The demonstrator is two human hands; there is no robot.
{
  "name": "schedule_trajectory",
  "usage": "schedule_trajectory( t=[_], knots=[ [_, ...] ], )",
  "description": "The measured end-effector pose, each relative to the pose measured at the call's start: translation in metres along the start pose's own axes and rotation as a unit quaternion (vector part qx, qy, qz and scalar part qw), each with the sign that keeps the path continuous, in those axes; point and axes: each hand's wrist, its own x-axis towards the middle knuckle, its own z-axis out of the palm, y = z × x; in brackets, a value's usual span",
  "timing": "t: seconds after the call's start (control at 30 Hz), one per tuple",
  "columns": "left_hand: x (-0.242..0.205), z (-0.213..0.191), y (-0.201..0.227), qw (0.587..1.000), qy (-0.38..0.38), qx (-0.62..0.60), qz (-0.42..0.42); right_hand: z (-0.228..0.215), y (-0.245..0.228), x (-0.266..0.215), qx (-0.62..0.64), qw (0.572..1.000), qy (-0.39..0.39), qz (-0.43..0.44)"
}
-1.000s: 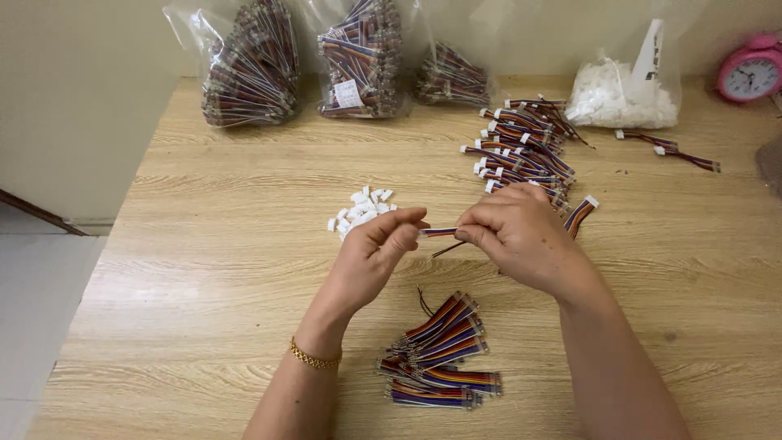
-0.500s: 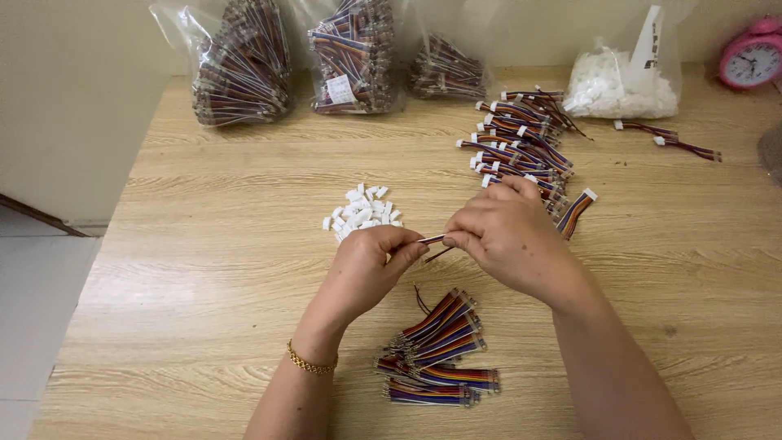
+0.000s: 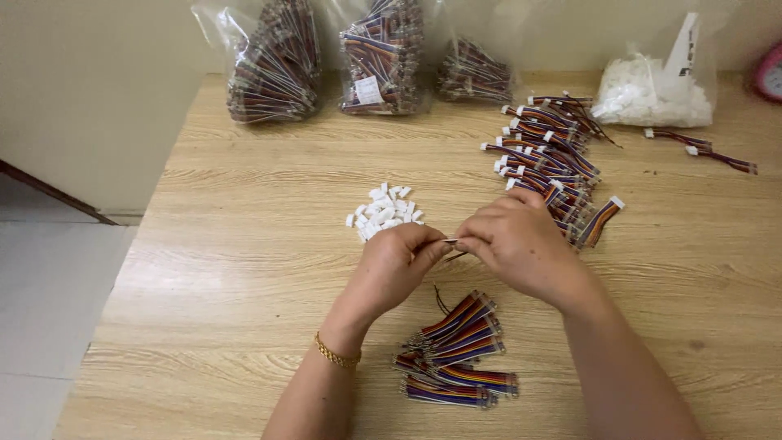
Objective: Assembling wire harnesses by inserting wire bundles into plastic connectors.
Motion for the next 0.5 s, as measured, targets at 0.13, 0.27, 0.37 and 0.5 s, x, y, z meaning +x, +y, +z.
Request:
schedule_trajectory(
  t=[0.13, 0.27, 0.37, 0.5],
  knots=[
    [-0.001, -0.002, 0.003, 1.0, 0.017, -0.019, -0.018, -0.002, 0.001, -0.001, 0.019, 0.999, -0.008, 0.026],
    [-0.001, 0.004, 0.0, 1.0, 0.018, 0.004, -0.02, -0.001, 0.001, 0.0, 0.031, 0.999, -0.018, 0.021],
    [0.001, 0.007, -0.003, 0.999, 0.008, 0.027, -0.019, 0.002, 0.0, 0.004, 0.052, 0.998, -0.029, 0.009],
    [-0.004, -0.024, -0.007, 0.993, 0.009, 0.011, -0.116, -0.009, -0.005, -0.001, 0.057, 0.998, -0.018, 0.013]
  ],
)
